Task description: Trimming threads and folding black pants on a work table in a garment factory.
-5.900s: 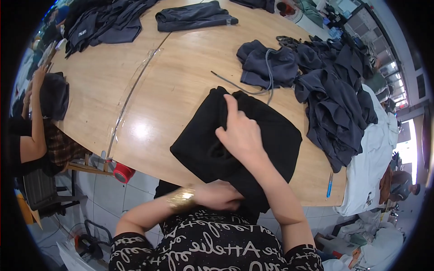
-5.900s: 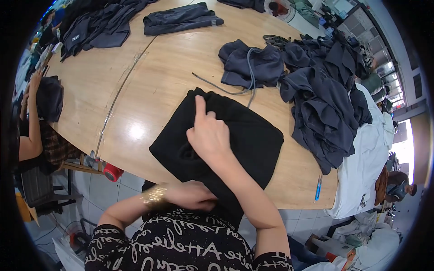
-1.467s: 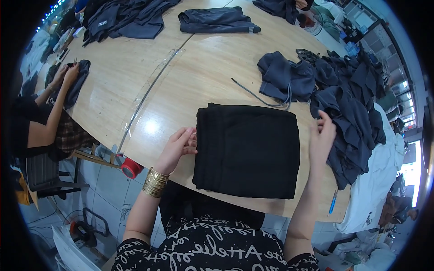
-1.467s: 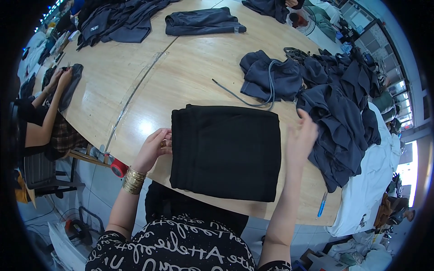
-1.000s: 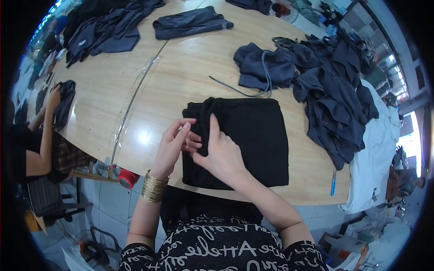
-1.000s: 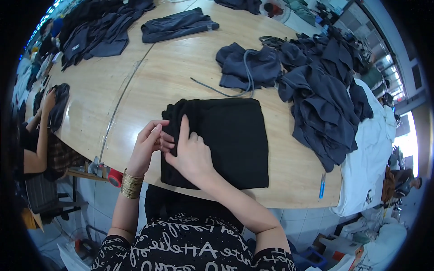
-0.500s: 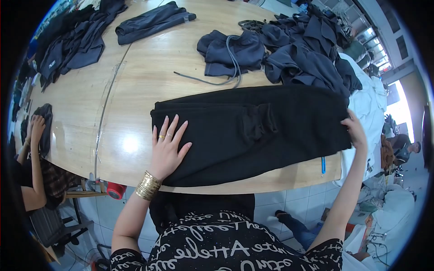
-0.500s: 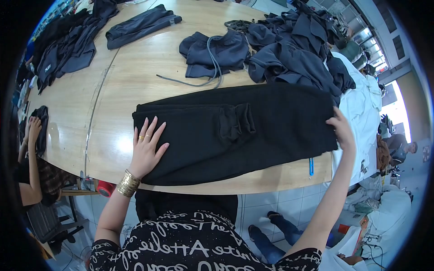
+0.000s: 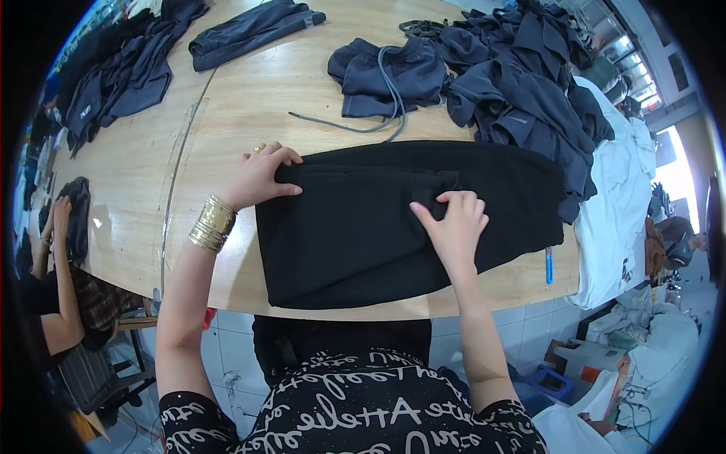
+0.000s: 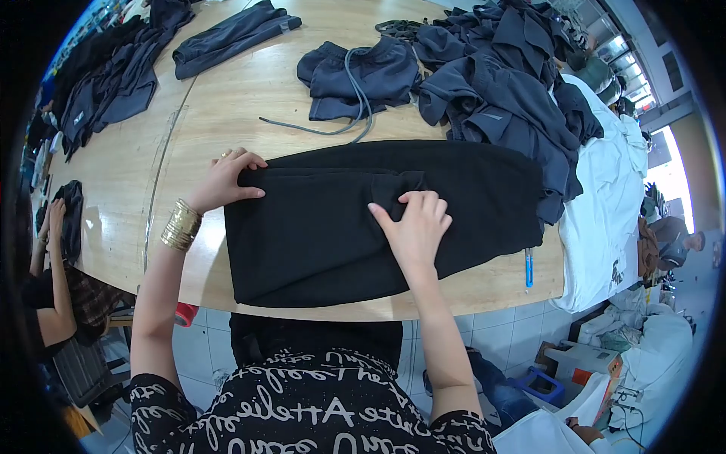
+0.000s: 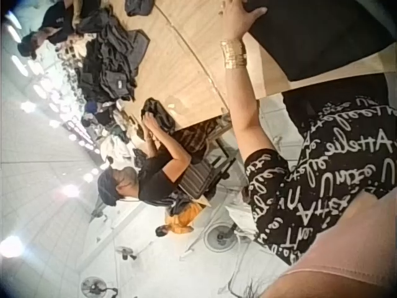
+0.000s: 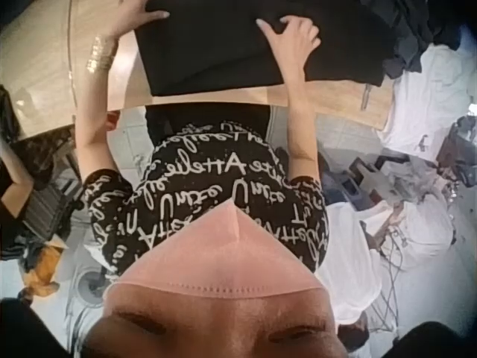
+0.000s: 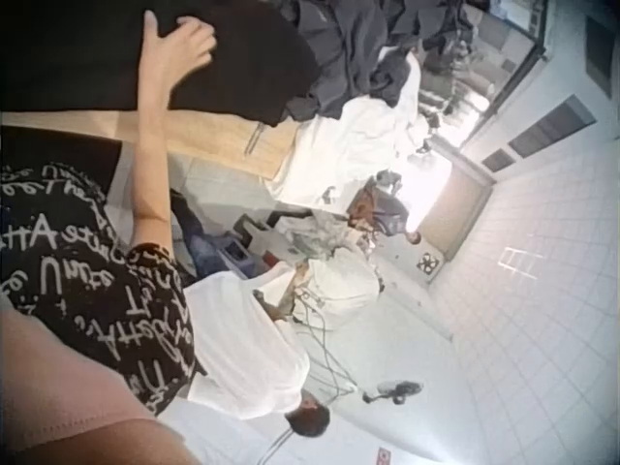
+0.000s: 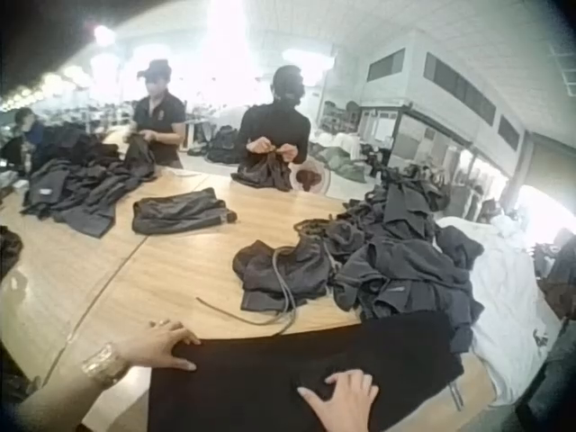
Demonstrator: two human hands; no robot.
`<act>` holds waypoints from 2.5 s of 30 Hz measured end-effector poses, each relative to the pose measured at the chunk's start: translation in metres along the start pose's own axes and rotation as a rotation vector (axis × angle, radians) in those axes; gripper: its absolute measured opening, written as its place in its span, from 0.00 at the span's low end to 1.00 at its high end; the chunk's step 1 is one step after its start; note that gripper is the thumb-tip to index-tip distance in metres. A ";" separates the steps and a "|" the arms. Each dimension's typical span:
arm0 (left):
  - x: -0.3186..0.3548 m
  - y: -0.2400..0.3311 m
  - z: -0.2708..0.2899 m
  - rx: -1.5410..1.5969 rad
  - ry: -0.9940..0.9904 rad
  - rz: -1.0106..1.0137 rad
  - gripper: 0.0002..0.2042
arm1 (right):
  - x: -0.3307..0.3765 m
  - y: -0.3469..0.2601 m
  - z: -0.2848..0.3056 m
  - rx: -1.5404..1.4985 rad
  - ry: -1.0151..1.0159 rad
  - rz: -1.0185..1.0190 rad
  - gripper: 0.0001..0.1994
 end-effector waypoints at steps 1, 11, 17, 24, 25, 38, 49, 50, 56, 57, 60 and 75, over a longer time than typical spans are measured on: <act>-0.003 -0.001 -0.002 0.017 -0.046 -0.013 0.23 | 0.000 0.003 -0.009 -0.015 -0.040 -0.035 0.16; -0.013 -0.016 -0.019 0.027 -0.209 -0.029 0.27 | -0.006 0.008 0.000 -0.032 -0.101 -0.063 0.15; -0.016 -0.020 -0.021 -0.072 -0.228 -0.010 0.28 | -0.006 0.030 -0.023 -0.047 -0.240 -0.206 0.24; -0.007 -0.017 -0.010 -0.020 -0.209 -0.024 0.29 | -0.008 0.046 -0.014 0.017 -0.116 -0.248 0.39; -0.008 -0.012 -0.007 0.007 -0.199 -0.055 0.29 | -0.010 0.044 -0.016 -0.096 -0.105 -0.185 0.39; 0.014 -0.068 -0.011 0.314 -0.425 0.025 0.27 | 0.023 0.015 -0.053 -0.819 -0.402 -0.262 0.36; 0.038 0.000 0.014 -0.451 0.004 0.042 0.32 | 0.019 0.012 -0.050 -0.657 -0.339 -0.292 0.33; 0.049 0.030 0.032 -0.565 0.248 0.009 0.33 | 0.018 0.011 -0.052 -0.658 -0.343 -0.287 0.33; 0.087 0.091 -0.069 -0.214 0.161 -0.112 0.40 | 0.020 0.001 -0.032 -0.632 -0.133 -0.078 0.32; 0.091 0.090 -0.066 -0.189 0.181 -0.099 0.41 | 0.019 -0.006 -0.031 -0.571 -0.133 0.003 0.32; 0.092 0.088 -0.064 -0.207 0.186 -0.096 0.41 | 0.014 -0.011 -0.025 -0.387 -0.285 -0.074 0.29; 0.026 0.206 -0.053 -0.024 0.265 -0.317 0.31 | 0.065 0.289 0.079 -0.819 0.941 -0.653 0.22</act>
Point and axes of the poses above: each hand's wrist, its own x-axis away from the middle knuckle, its own z-axis out of the back of the hand, y = z × x, the point moved 10 cm from there along -x, towards the middle knuckle, and after that the axes turned 1 degree about -z, right-handed, at the moved point
